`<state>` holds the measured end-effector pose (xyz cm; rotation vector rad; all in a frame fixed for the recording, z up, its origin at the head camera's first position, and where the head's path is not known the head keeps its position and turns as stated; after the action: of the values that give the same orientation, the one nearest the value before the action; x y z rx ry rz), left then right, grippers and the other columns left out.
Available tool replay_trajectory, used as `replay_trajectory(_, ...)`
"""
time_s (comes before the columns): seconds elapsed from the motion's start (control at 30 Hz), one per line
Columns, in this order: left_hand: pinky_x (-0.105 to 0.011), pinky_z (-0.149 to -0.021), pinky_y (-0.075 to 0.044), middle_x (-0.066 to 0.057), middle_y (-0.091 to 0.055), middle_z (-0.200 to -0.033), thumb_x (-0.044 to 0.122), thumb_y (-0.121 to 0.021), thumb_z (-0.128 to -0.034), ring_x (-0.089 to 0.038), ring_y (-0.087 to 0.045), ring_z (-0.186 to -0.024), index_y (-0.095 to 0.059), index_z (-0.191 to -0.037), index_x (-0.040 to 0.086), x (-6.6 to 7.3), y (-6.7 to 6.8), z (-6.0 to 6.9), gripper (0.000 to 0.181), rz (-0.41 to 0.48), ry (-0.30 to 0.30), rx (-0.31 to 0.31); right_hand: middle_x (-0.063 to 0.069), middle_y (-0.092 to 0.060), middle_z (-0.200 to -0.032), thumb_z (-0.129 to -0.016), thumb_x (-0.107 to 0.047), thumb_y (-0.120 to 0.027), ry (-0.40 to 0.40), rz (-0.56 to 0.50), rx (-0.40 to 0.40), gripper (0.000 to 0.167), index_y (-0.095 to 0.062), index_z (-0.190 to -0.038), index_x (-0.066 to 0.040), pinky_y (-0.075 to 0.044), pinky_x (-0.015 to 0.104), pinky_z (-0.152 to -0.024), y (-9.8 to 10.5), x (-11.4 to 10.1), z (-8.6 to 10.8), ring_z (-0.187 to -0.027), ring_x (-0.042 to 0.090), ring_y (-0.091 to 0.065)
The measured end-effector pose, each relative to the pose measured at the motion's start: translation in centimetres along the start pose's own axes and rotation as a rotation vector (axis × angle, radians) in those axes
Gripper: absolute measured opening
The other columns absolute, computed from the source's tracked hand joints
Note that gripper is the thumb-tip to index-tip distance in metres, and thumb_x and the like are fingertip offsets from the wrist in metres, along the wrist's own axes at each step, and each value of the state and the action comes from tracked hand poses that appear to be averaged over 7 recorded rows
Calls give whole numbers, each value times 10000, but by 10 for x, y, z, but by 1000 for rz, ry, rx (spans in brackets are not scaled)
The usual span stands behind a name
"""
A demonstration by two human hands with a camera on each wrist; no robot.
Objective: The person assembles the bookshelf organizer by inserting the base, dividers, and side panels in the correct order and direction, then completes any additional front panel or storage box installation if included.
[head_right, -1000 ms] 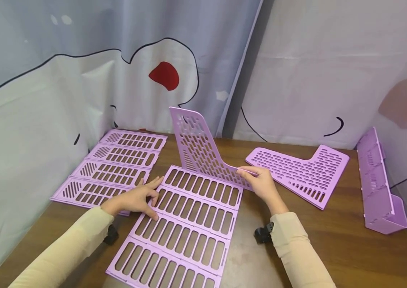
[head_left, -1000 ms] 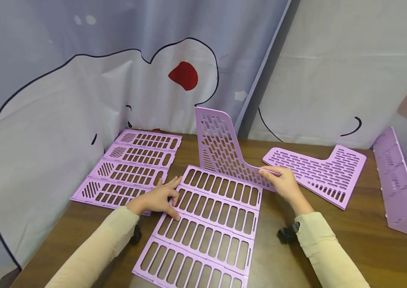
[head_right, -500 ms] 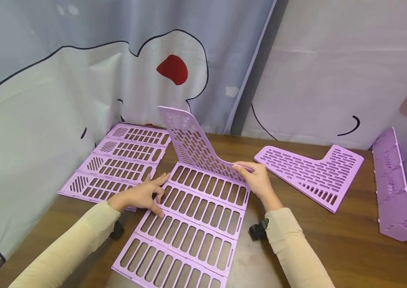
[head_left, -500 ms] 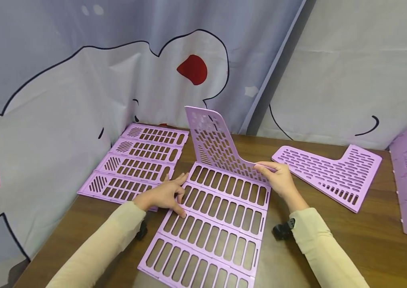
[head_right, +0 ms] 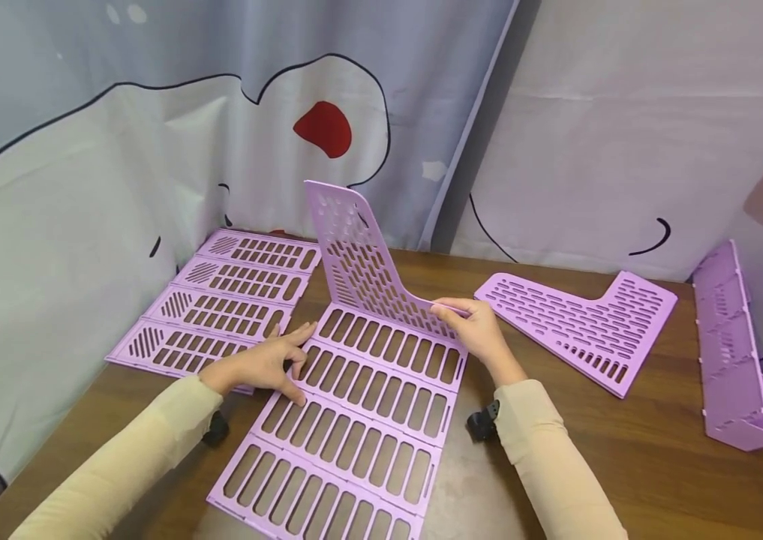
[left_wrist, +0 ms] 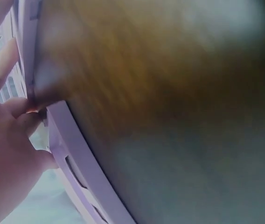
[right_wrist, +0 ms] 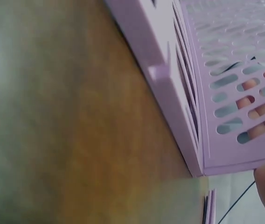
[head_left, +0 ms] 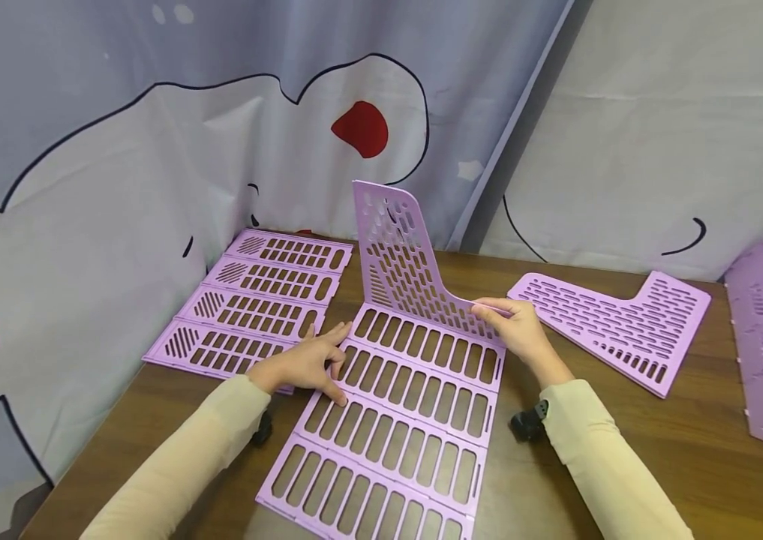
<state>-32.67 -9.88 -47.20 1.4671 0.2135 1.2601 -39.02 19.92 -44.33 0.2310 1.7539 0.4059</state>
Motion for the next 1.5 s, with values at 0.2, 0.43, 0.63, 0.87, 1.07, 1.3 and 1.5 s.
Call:
replay_trajectory(0.2,-689,-1082,88,-248,-155,-1571,426,-864,-640,-402,-93,-1461,-594,-909,151,8,1,-4,470,-53,-1,16,151,-721,-1035,-891,-191,-699,-6,6,-51,308,-700,-1087,47,-502,169,-791,10,-1,-4,-865,-38,-626)
replay_trajectory(0.43,-723,-1063,47,-284,-120,-1564,562,-787,-685,-459,-103,-1441,-412,-1438,81,31,3,49,969,-50,-24,79,265,-638,-1174,-900,-90,-670,72,34,-136,387,-586,-1241,71,-500,126,-803,48,-14,16,-908,-69,-617)
replay_trajectory(0.63,-754,-1009,65,-306,-102,-1559,360,-825,-723,-484,-76,-1427,-284,-1505,81,45,-20,126,991,289,-60,191,244,-616,-1229,-944,-280,-623,-20,349,79,432,-589,-1258,15,-490,201,-876,141,8,43,-1053,152,-627)
replay_trajectory(0.87,-877,-793,70,-71,-130,-1610,440,-785,-764,98,58,-1401,-342,-1488,120,42,-53,152,907,292,-209,352,413,-349,-1381,-932,-442,-582,-285,562,109,730,-389,-1378,102,-281,668,-1010,205,65,60,-1263,588,-319)
replay_trajectory(1.07,-908,-679,-58,208,-55,-1574,673,-698,-706,88,80,-1398,-416,-1448,207,33,-63,150,920,66,-243,443,450,-276,-1390,-871,-433,-671,-299,631,-28,878,-290,-1403,153,-250,679,-1028,211,88,60,-1277,608,-265)
replay_trajectory(1.3,-889,-811,-55,128,-115,-1577,747,-694,-635,119,68,-1377,-541,-1322,161,26,-65,151,916,-27,-140,460,457,-160,-1435,-860,-439,-683,-342,595,-143,1000,-136,-1453,152,-191,685,-1058,216,110,51,-1318,615,-171)
replay_trajectory(1.5,-776,-972,125,97,-144,-1577,735,-708,-626,127,58,-1378,-573,-1278,157,26,-67,147,881,-34,-118,473,474,-88,-1444,-844,-489,-677,-318,674,-234,1005,-175,-1458,129,-153,727,-1039,213,123,48,-1323,646,-74)
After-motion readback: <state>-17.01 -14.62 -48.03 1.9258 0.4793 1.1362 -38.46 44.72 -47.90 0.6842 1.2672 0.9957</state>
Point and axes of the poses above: each hand's wrist, its own z-axis away from the middle knuckle, its own y-axis out of the back of the hand, x = y × z, the point moved 9 cm from there along -z, towards the middle knuckle
